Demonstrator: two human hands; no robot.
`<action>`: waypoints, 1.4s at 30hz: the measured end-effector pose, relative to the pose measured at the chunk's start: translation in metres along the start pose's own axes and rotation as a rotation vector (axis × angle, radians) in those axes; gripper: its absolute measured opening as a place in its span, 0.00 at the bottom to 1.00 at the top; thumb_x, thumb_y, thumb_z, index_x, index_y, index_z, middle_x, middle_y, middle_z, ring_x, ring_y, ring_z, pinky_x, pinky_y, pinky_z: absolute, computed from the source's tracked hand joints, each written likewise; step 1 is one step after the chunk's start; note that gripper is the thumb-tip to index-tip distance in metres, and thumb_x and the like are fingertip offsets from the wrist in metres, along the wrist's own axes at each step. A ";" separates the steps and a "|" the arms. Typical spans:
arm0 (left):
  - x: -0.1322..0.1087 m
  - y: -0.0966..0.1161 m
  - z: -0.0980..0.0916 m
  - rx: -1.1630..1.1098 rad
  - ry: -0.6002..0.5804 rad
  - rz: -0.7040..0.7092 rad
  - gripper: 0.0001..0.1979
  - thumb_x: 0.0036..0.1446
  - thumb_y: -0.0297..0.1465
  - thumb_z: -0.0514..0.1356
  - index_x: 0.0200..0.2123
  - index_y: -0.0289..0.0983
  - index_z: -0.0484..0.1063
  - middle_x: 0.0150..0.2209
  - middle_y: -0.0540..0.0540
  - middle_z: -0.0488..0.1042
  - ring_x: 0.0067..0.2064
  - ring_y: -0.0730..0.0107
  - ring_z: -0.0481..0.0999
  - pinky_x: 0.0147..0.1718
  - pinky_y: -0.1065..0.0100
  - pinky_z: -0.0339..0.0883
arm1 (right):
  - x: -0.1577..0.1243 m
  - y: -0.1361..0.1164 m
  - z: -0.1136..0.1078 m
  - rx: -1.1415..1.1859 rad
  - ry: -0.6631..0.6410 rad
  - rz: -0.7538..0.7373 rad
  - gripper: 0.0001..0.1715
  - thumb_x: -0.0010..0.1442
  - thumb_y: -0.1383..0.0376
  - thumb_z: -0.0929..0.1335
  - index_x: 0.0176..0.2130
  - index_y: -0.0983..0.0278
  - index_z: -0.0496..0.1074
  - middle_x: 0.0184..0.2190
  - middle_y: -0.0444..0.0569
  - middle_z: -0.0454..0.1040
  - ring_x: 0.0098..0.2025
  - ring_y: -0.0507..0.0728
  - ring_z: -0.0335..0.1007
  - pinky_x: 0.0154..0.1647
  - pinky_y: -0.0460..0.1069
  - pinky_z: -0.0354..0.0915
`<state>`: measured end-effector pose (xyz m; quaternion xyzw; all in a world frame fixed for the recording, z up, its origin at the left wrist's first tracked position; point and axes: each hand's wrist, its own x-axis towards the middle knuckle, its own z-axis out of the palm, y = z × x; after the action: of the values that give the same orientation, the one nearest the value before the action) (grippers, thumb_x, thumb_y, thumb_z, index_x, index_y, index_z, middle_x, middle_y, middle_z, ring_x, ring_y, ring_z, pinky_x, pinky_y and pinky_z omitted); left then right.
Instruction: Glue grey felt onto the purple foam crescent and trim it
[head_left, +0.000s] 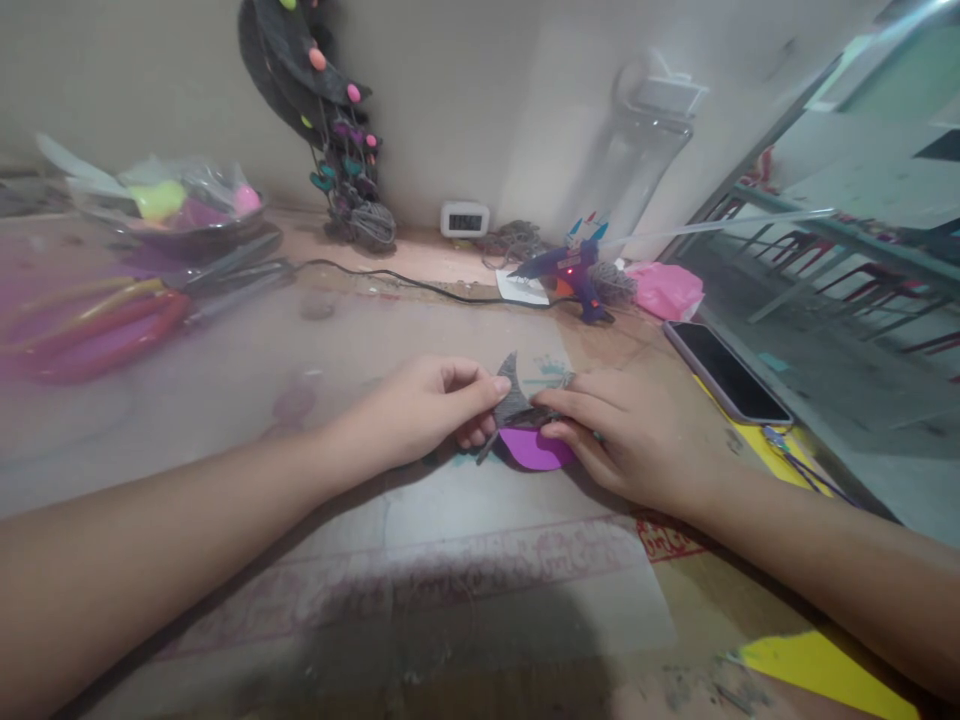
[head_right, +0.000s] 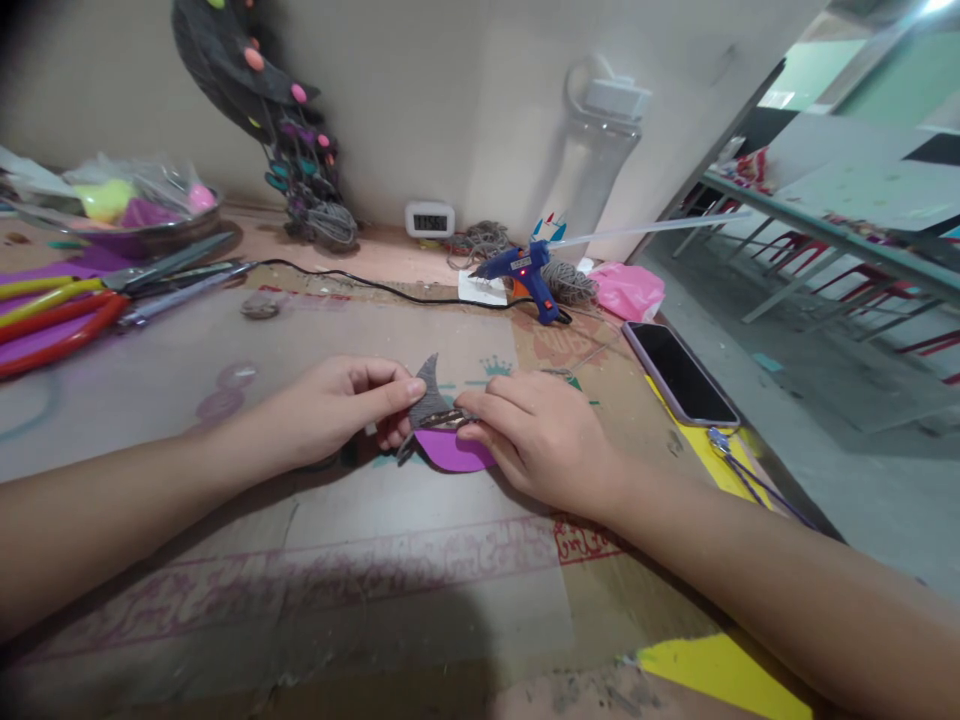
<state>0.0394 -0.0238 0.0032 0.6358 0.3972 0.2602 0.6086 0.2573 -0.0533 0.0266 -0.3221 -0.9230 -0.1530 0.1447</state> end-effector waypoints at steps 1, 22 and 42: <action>0.000 0.000 0.000 -0.004 0.000 -0.005 0.16 0.62 0.38 0.55 0.25 0.35 0.68 0.21 0.52 0.72 0.21 0.79 0.67 0.21 0.76 0.63 | 0.000 0.000 0.000 -0.006 0.008 -0.008 0.14 0.65 0.62 0.63 0.40 0.67 0.75 0.25 0.48 0.73 0.26 0.53 0.64 0.26 0.48 0.52; -0.002 0.002 0.001 0.062 0.022 0.007 0.16 0.62 0.37 0.54 0.25 0.35 0.69 0.20 0.52 0.71 0.19 0.80 0.65 0.19 0.75 0.60 | -0.002 0.002 0.001 0.048 0.027 0.009 0.16 0.66 0.61 0.63 0.42 0.68 0.75 0.26 0.50 0.74 0.28 0.53 0.67 0.27 0.47 0.55; 0.000 0.000 0.000 0.096 0.004 0.021 0.18 0.61 0.40 0.54 0.25 0.35 0.70 0.22 0.50 0.73 0.20 0.78 0.67 0.19 0.75 0.60 | -0.001 0.001 0.003 -0.049 0.047 -0.055 0.15 0.66 0.62 0.62 0.39 0.66 0.75 0.23 0.47 0.72 0.26 0.52 0.63 0.26 0.48 0.52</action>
<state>0.0391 -0.0241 0.0029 0.6678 0.4039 0.2486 0.5737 0.2581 -0.0520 0.0235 -0.2966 -0.9238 -0.1868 0.1540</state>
